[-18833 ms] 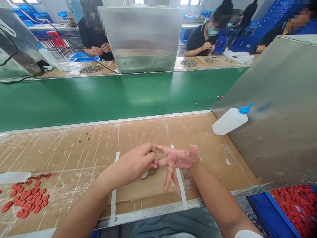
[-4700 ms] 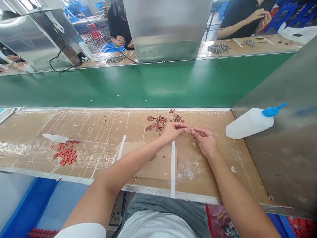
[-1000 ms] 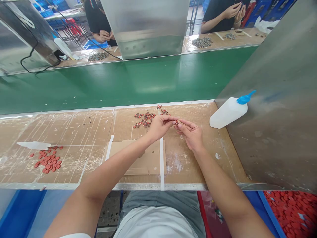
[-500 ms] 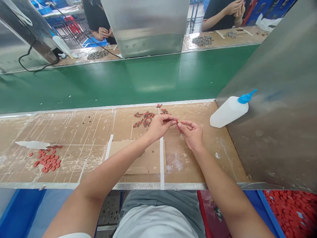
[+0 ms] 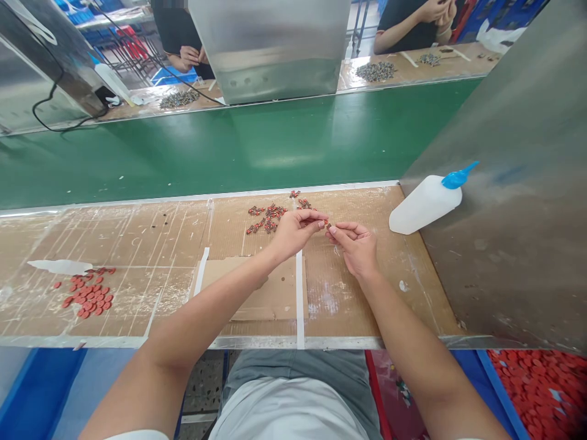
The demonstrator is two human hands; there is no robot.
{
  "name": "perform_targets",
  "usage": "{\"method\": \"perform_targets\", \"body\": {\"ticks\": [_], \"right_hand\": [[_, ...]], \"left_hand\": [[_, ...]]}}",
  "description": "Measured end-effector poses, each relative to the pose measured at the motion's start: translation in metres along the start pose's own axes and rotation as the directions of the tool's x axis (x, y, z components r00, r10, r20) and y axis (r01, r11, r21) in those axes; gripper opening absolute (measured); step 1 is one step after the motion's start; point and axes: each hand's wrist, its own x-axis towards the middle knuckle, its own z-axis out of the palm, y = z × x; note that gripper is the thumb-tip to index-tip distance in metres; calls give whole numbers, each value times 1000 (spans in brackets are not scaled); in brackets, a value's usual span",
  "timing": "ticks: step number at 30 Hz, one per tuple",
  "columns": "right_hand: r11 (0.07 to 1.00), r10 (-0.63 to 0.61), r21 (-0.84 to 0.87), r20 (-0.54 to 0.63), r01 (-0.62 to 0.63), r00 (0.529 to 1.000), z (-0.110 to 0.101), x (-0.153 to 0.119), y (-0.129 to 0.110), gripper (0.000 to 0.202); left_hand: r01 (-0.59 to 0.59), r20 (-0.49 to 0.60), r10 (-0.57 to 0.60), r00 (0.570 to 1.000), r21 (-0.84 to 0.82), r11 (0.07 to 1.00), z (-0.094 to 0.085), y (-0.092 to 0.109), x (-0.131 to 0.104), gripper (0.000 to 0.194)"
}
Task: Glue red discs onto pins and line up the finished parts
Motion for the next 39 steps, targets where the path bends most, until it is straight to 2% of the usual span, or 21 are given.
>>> {"method": "perform_targets", "body": {"ticks": [5, 18, 29, 39], "right_hand": [[999, -23, -44, 4, 23, 1000, -2, 1, 3, 41], [999, -37, -34, 29, 38, 999, -3, 0, 5, 40], [998, 47, 45, 37, -49, 998, 1, 0, -1, 41], [996, 50, 71, 127, -59, 991, -1, 1, 1, 37]], "left_hand": [[31, 16, -29, 999, -94, 995, 3, -2, 0, 27], [45, 22, -43, 999, -94, 995, 2, 0, -2, 23], [104, -36, -112, 993, -178, 979, 1, 4, -3, 28], [186, 16, -189, 982, -281, 942, -1, 6, -5, 35]]}}
